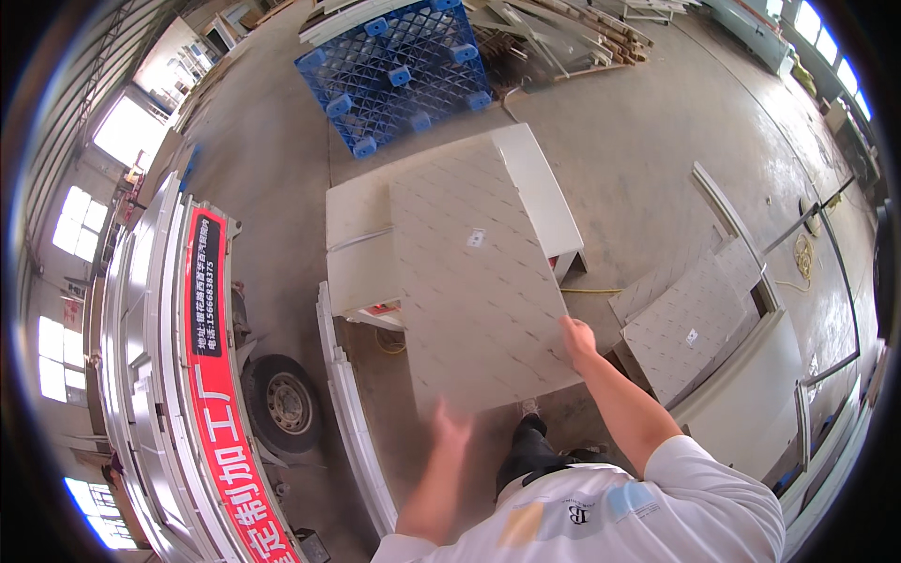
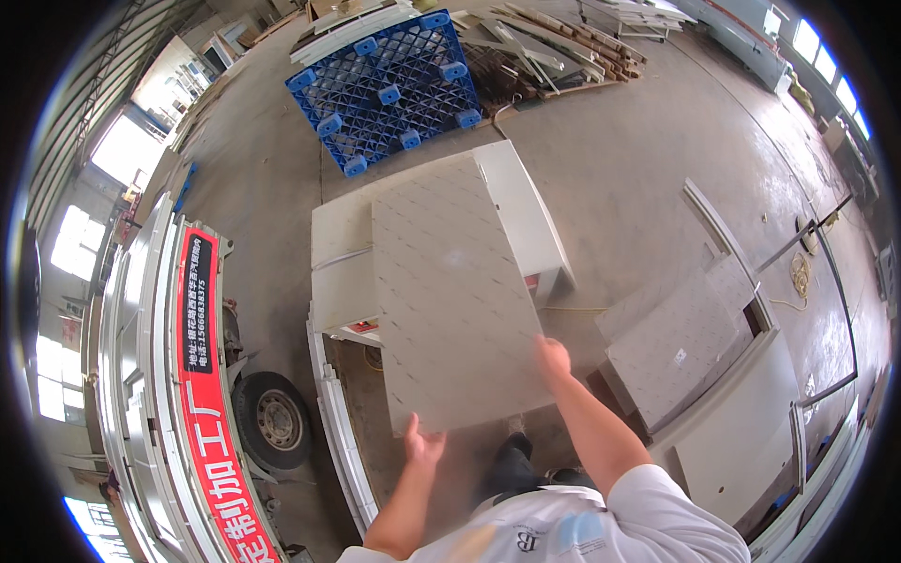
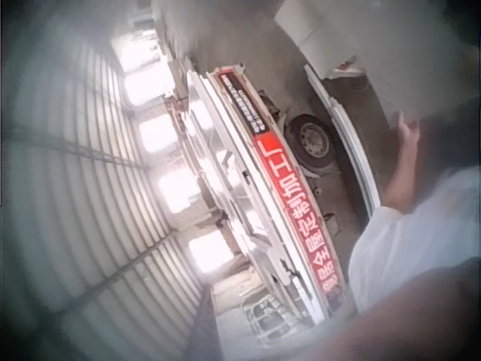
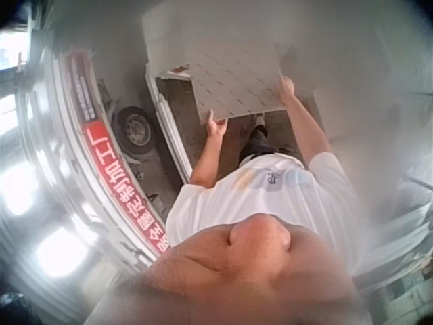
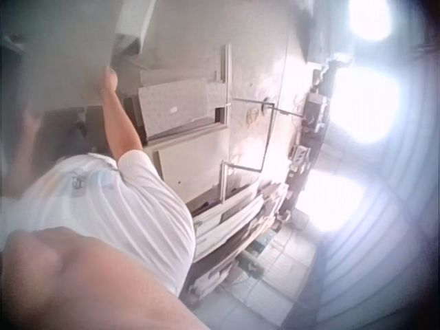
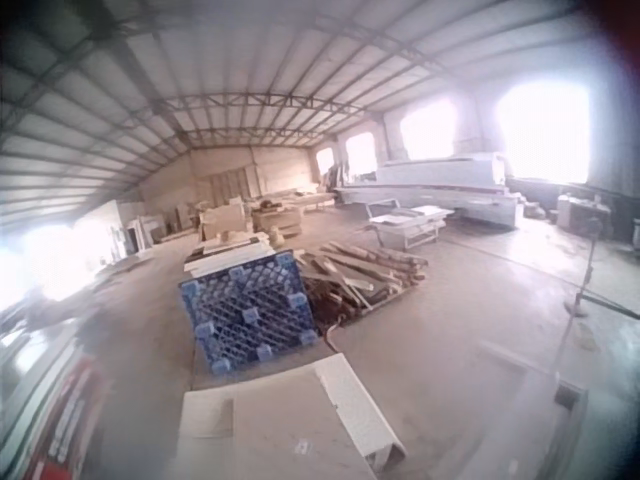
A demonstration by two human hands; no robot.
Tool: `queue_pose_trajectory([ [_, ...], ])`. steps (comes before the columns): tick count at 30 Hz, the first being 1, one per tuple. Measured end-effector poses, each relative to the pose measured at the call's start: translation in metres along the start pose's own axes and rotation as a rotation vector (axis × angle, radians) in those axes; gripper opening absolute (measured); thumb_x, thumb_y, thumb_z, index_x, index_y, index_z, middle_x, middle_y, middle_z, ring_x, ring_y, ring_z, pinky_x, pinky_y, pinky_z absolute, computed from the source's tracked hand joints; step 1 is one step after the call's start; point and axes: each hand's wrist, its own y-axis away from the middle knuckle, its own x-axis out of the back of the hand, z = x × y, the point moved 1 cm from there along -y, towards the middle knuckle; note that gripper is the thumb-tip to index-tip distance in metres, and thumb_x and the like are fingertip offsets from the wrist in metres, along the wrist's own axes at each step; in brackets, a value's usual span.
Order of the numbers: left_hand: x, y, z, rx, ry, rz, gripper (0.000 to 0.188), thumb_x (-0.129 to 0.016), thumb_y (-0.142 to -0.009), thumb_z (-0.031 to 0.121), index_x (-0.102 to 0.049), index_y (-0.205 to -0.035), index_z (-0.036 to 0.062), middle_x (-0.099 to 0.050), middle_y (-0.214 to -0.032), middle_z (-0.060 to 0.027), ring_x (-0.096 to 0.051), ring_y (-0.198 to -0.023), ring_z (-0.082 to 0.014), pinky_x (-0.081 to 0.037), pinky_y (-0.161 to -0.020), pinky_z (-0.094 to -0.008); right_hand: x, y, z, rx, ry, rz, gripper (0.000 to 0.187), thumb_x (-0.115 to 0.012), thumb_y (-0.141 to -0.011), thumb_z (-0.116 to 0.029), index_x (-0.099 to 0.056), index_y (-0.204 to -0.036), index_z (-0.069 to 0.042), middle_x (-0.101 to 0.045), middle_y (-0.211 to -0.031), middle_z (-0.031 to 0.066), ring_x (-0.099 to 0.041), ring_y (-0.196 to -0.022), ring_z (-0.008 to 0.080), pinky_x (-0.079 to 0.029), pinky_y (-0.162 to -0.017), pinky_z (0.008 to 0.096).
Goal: The person stacks laminate furniture boards on a platform, secures the stack with a white plastic strap, and then carries the stack to a truck and loads it onto the vehicle bed.
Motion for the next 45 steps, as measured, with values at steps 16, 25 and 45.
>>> queue_pose_trajectory([
  [16,-0.012,-0.084,-0.14,0.318,-1.704,-0.24,0.02,-0.059,-0.1,0.022,-0.059,-0.112,0.0059,-0.072,-0.095,-0.0105,-0.071,-0.083,-0.0208,-0.054,-0.068,-0.0329,0.21,0.164,0.298,-0.344,0.139,-0.086,0.042,-0.058,-0.092,-0.041,-0.074,-0.106,-0.005,-0.076,-0.094,0.0089,-0.072,-0.087,0.0235,-0.055,-0.084,0.0361],
  [25,0.023,0.011,-0.335,0.592,-2.146,-0.538,0.032,-0.057,-0.1,0.026,-0.063,-0.121,0.0041,-0.072,-0.103,-0.0112,-0.07,-0.092,-0.0199,-0.055,-0.078,-0.0335,0.33,0.269,0.524,-0.705,-0.509,0.521,0.042,-0.056,-0.095,-0.039,-0.072,-0.096,0.001,-0.075,-0.088,0.0113,-0.071,-0.078,0.0193,-0.055,-0.074,0.0347],
  [45,0.048,0.186,-0.464,0.736,-2.5,-0.269,0.028,-0.057,-0.102,0.02,-0.061,-0.124,0.003,-0.073,-0.108,-0.0099,-0.07,-0.098,-0.0167,-0.053,-0.083,-0.029,0.547,0.18,0.789,-0.95,-0.387,0.689,0.071,-0.029,-0.102,-0.061,-0.064,-0.127,-0.005,-0.062,-0.13,0.0236,-0.055,-0.124,0.0416,-0.043,-0.102,0.0504],
])
